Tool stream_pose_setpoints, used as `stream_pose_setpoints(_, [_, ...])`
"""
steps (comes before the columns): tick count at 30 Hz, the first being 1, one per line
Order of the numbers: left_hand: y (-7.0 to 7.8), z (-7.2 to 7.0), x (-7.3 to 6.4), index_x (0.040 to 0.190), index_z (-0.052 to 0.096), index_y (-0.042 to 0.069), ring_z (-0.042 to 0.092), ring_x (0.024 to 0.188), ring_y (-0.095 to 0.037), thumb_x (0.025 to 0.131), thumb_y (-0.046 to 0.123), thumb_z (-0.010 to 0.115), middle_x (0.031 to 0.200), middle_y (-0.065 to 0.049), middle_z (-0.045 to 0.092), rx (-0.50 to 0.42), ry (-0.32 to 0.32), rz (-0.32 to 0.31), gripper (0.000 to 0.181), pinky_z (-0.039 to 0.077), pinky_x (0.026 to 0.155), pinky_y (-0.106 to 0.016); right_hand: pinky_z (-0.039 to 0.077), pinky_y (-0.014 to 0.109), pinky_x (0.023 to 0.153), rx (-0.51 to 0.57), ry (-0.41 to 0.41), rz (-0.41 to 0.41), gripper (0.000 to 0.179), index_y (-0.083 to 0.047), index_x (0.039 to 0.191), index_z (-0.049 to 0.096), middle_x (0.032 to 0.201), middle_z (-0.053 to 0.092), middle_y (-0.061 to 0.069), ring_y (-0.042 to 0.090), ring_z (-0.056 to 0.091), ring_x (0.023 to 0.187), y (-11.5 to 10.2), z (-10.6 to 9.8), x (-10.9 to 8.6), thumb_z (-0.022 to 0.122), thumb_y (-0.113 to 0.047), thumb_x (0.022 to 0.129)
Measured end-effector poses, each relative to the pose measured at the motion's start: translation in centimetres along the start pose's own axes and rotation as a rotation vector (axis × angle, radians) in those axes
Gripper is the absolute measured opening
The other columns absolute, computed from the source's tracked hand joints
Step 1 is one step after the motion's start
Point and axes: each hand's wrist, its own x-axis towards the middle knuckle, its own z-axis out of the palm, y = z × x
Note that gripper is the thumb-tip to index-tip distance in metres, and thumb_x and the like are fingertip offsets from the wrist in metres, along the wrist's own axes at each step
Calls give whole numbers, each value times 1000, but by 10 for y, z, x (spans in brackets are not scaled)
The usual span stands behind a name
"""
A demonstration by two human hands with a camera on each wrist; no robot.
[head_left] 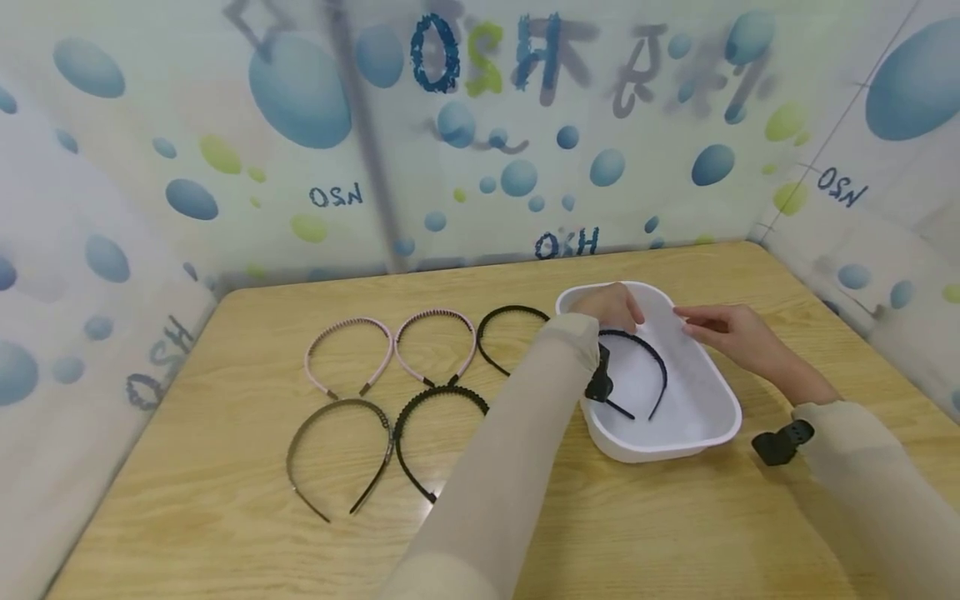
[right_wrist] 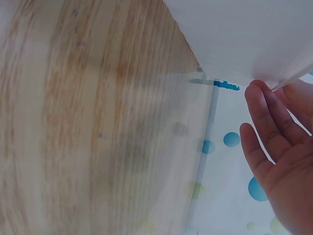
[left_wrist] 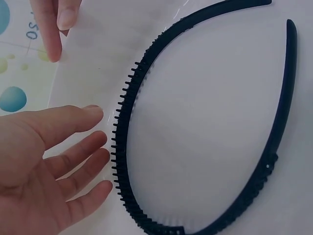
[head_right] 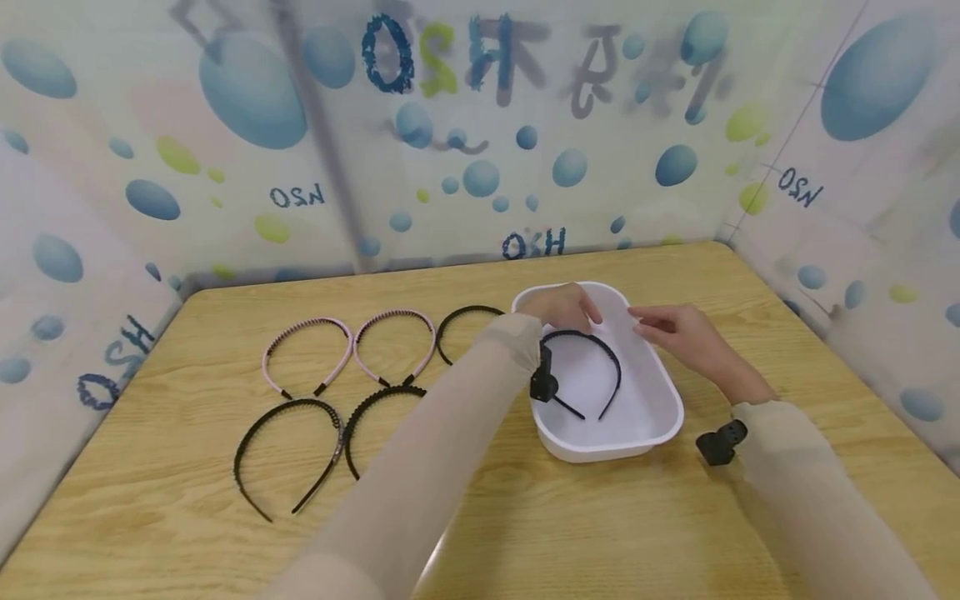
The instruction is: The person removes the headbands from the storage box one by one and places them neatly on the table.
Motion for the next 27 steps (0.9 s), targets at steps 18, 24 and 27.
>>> stream_pose_setpoints(18, [-6, 1, 4, 100, 72, 17, 53, 84, -8, 84, 3, 63, 104, 7, 63, 129, -27, -5, 23, 43, 72, -18, 44, 8, 73, 19, 3, 5, 38, 8, 124, 51, 122, 51, 28, 39, 52, 106, -2, 1, 1, 52, -14, 94])
stream_pose_setpoints(24, [-6, 2, 6, 98, 73, 17, 51, 77, -8, 85, 1, 61, 100, 7, 65, 163, -16, 0, 24, 41, 65, -17, 43, 7, 74, 27, 0, 18, 39, 8, 125, 50, 123, 50, 28, 39, 51, 107, -2, 1, 0, 52, -15, 94])
stream_pose_setpoints(27, [-6, 2, 8, 97, 73, 17, 48, 73, -8, 85, 0, 60, 97, 7, 65, 193, -12, 0, 25, 38, 60, -17, 43, 8, 74, 28, -1, 25, 39, 8, 125, 50, 123, 51, 28, 39, 51, 107, -1, 1, 0, 52, -16, 94])
